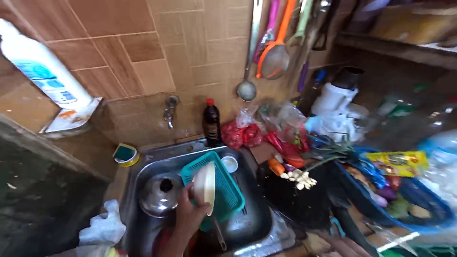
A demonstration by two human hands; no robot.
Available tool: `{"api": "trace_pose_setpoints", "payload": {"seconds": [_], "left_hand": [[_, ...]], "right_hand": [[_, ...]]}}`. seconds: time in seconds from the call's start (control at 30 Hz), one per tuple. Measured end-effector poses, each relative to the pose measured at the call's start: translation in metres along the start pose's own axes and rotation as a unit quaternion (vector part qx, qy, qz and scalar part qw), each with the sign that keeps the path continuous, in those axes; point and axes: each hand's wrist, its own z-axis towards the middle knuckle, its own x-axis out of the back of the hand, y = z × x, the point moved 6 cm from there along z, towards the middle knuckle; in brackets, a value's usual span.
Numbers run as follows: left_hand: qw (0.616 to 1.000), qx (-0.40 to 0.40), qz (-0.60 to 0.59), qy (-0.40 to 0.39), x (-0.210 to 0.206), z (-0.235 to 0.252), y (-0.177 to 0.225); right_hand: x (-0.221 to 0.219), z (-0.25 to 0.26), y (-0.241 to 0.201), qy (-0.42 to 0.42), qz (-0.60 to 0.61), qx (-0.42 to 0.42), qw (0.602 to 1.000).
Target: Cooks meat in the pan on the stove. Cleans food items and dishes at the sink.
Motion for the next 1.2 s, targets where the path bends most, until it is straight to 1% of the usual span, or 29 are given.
{"api": "trace_pose_setpoints", "payload": {"seconds": [0.03,0.07,0.1,0.17,0.23,0.3,0.33,0.37,0.43,0.5,0.57,0.6,0.67,0.7,0.73,0.77,0.8,0.83,0.87,0.9,0.93,0.97,1.0,1.03,1.07,1.1,1.13,1.17,1.2], "left_hand": [[0.993,0.073,-0.094,0.020,0.014,0.013,-0.008],[0.976,0.134,-0.168,0.040,0.028,0.024,-0.012],[0.959,0.177,-0.213,0.057,0.041,0.034,-0.016],[0.939,0.219,-0.249,0.097,0.065,0.052,-0.022],[0.928,0.235,-0.257,0.133,0.083,0.069,-0.028],[0.920,0.251,-0.260,0.154,0.093,0.084,-0.036],[0.915,0.257,-0.268,0.156,0.094,0.090,-0.040],[0.911,0.263,-0.279,0.151,0.095,0.096,-0.044],[0.900,0.280,-0.303,0.141,0.091,0.105,-0.051],[0.885,0.303,-0.326,0.135,0.087,0.109,-0.057],[0.873,0.311,-0.349,0.136,0.081,0.114,-0.062],[0.869,0.308,-0.364,0.133,0.076,0.117,-0.067],[0.857,0.300,-0.401,0.116,0.064,0.127,-0.073],[0.853,0.303,-0.411,0.111,0.055,0.132,-0.074],[0.850,0.307,-0.415,0.103,0.046,0.136,-0.074],[0.846,0.314,-0.421,0.092,0.036,0.137,-0.074],[0.839,0.319,-0.433,0.077,0.027,0.138,-0.073],[0.835,0.317,-0.443,0.072,0.018,0.139,-0.073],[0.827,0.304,-0.468,0.068,0.011,0.141,-0.073],[0.810,0.291,-0.506,0.060,0.008,0.142,-0.071],[0.799,0.278,-0.530,0.059,0.007,0.143,-0.069],[0.798,0.264,-0.539,0.058,0.007,0.144,-0.067],[0.802,0.246,-0.541,0.053,0.007,0.144,-0.066],[0.811,0.230,-0.536,0.047,0.006,0.144,-0.065],[0.815,0.211,-0.539,0.036,0.004,0.143,-0.065],[0.813,0.190,-0.549,0.028,0.003,0.144,-0.066],[0.811,0.171,-0.558,0.025,0.004,0.144,-0.069],[0.814,0.153,-0.559,0.028,0.008,0.145,-0.072],[0.820,0.155,-0.548,0.057,0.015,0.146,-0.076]], "right_hand": [[0.000,0.031,-0.026,0.011,0.008,0.072,0.997],[0.000,0.061,-0.059,0.009,0.008,0.121,0.993],[-0.002,0.091,-0.095,0.013,0.004,0.168,0.986],[-0.011,0.151,-0.168,0.030,-0.007,0.252,0.967],[-0.023,0.211,-0.238,-0.008,0.002,0.277,0.961],[-0.039,0.267,-0.296,-0.044,0.005,0.263,0.964],[-0.050,0.294,-0.316,-0.033,0.019,0.266,0.963],[-0.062,0.320,-0.328,-0.002,0.032,0.277,0.960],[-0.081,0.359,-0.331,0.039,0.010,0.278,0.960],[-0.079,0.379,-0.315,0.064,-0.056,0.247,0.965],[-0.068,0.390,-0.292,0.084,-0.109,0.174,0.975],[-0.068,0.393,-0.279,0.085,-0.098,0.127,0.983],[-0.084,0.395,-0.262,0.057,-0.014,0.036,0.998],[-0.102,0.395,-0.258,0.012,0.055,0.000,0.998],[-0.125,0.394,-0.257,-0.046,0.148,-0.029,0.988],[-0.150,0.391,-0.259,-0.112,0.244,-0.056,0.962],[-0.173,0.389,-0.263,-0.161,0.329,-0.084,0.927],[-0.191,0.387,-0.266,-0.181,0.383,-0.108,0.899],[-0.203,0.387,-0.266,-0.176,0.383,-0.119,0.899],[-0.210,0.387,-0.262,-0.164,0.321,-0.113,0.926],[-0.216,0.386,-0.256,-0.158,0.204,-0.083,0.963],[-0.224,0.381,-0.250,-0.158,0.080,-0.043,0.983],[-0.237,0.375,-0.243,-0.157,-0.003,-0.012,0.987],[-0.250,0.370,-0.235,-0.162,-0.054,0.006,0.985],[-0.261,0.363,-0.231,-0.167,-0.072,0.015,0.983],[-0.269,0.353,-0.232,-0.181,-0.054,0.034,0.982],[-0.277,0.340,-0.235,-0.210,-0.021,0.073,0.975],[-0.281,0.327,-0.238,-0.275,0.014,0.119,0.954],[-0.281,0.317,-0.237,-0.337,0.023,0.153,0.929]]}}
